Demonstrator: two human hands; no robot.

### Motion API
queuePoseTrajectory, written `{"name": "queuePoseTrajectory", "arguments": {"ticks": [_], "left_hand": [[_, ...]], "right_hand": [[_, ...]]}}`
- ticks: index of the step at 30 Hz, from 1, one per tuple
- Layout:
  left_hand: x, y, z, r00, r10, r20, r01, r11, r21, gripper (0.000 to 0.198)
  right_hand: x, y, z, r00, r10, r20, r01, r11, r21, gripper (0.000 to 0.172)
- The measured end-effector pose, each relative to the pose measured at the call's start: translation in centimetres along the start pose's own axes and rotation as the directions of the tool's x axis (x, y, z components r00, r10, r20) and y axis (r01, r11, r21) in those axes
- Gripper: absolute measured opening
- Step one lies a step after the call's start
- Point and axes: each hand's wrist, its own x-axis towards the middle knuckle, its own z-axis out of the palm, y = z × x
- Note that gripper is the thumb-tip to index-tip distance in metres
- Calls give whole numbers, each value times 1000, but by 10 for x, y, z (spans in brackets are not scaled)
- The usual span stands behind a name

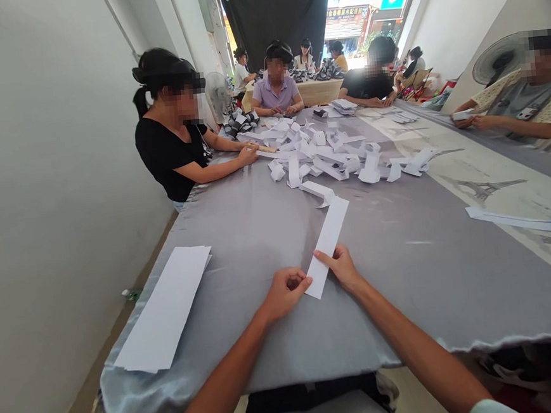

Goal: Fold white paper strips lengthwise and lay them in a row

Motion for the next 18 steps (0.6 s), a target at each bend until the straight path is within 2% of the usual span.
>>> {"name": "queuePoseTrajectory", "arguments": {"ticks": [9,14,18], "left_hand": [[3,-5,2,995,10,-96,-19,995,-98,39],[3,-5,3,989,8,-149,-22,996,-91,40],[4,-4,2,990,-7,-138,-1,998,-56,39]], "right_hand": [[-10,1,8,980,24,199,1,992,-123,32],[-10,-1,8,979,32,202,-3,990,-139,33],[-10,-4,8,984,34,172,-11,992,-129,35]]}}
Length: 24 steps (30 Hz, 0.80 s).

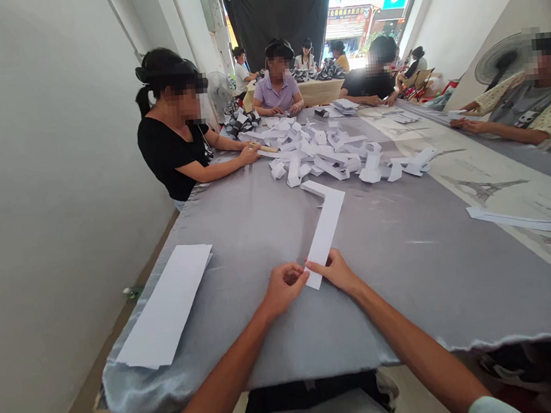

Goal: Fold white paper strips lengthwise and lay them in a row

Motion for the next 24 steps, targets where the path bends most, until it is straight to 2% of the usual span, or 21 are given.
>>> {"name": "queuePoseTrajectory", "arguments": {"ticks": [5,17,24], "left_hand": [[0,2,-2,999,-25,40,24,999,24,39],[-1,1,-6,995,-3,100,-6,996,91,44],[-2,-1,-3,997,-6,79,-3,994,109,47]], "right_hand": [[3,3,-3,1000,-9,0,9,1000,21,38],[4,8,-9,998,-61,4,61,998,19,37],[5,3,-9,998,-60,-12,60,997,37,38]]}}
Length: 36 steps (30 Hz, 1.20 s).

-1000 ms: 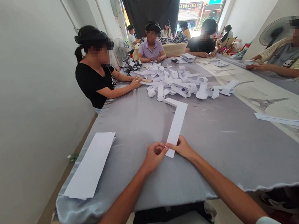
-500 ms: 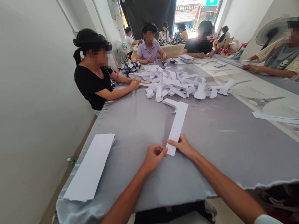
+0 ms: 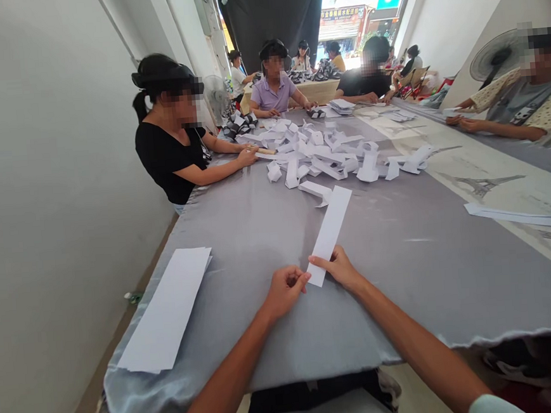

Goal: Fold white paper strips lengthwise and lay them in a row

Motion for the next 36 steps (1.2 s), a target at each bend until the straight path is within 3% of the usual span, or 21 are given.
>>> {"name": "queuePoseTrajectory", "arguments": {"ticks": [8,16,22,29,36], "left_hand": [[0,2,1,999,17,-31,-17,1000,-7,46],[-1,3,1,998,56,-36,-55,998,7,49],[-1,2,1,996,50,-75,-50,999,-2,48],[-1,-1,1,997,48,-53,-50,998,-44,40],[-1,0,1,993,107,-44,-106,994,15,38]], "right_hand": [[2,0,-1,996,11,-84,-8,999,31,41],[2,5,0,999,28,24,-30,998,63,42],[-2,0,4,984,54,168,-47,998,-50,40],[-1,3,2,984,69,163,-57,996,-76,43],[-3,-1,4,992,40,117,-23,991,-135,42]]}}
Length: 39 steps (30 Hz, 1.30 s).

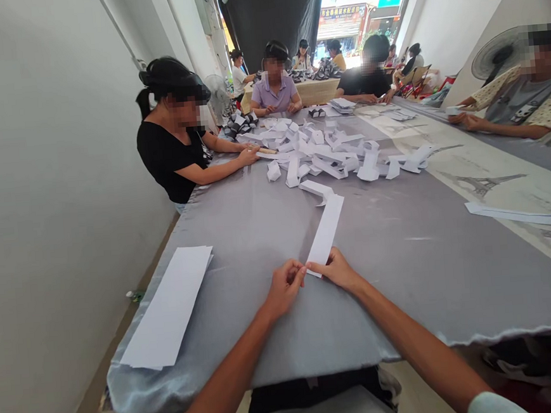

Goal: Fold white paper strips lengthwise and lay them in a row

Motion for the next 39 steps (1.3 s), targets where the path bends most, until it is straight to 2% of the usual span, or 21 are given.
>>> {"name": "queuePoseTrajectory", "arguments": {"ticks": [4,11,18,25,31,39], "left_hand": [[0,-1,-1,1000,16,11,-16,1000,9,38],[-1,-8,0,999,33,18,-33,999,40,35],[-1,-4,-1,998,47,30,-49,997,52,35],[0,-3,0,1000,29,7,-29,997,70,35],[-1,-2,0,999,41,28,-42,998,52,35],[0,-6,3,999,26,32,-27,999,33,37]], "right_hand": [[0,1,1,1000,24,-8,-24,1000,11,44],[0,10,2,1000,-7,2,7,999,38,44],[2,8,0,997,18,-79,-9,994,111,43],[1,7,2,999,26,-34,-23,995,94,41],[3,8,1,994,36,-105,-17,985,169,43],[2,8,2,999,40,-9,-39,993,108,43]]}}
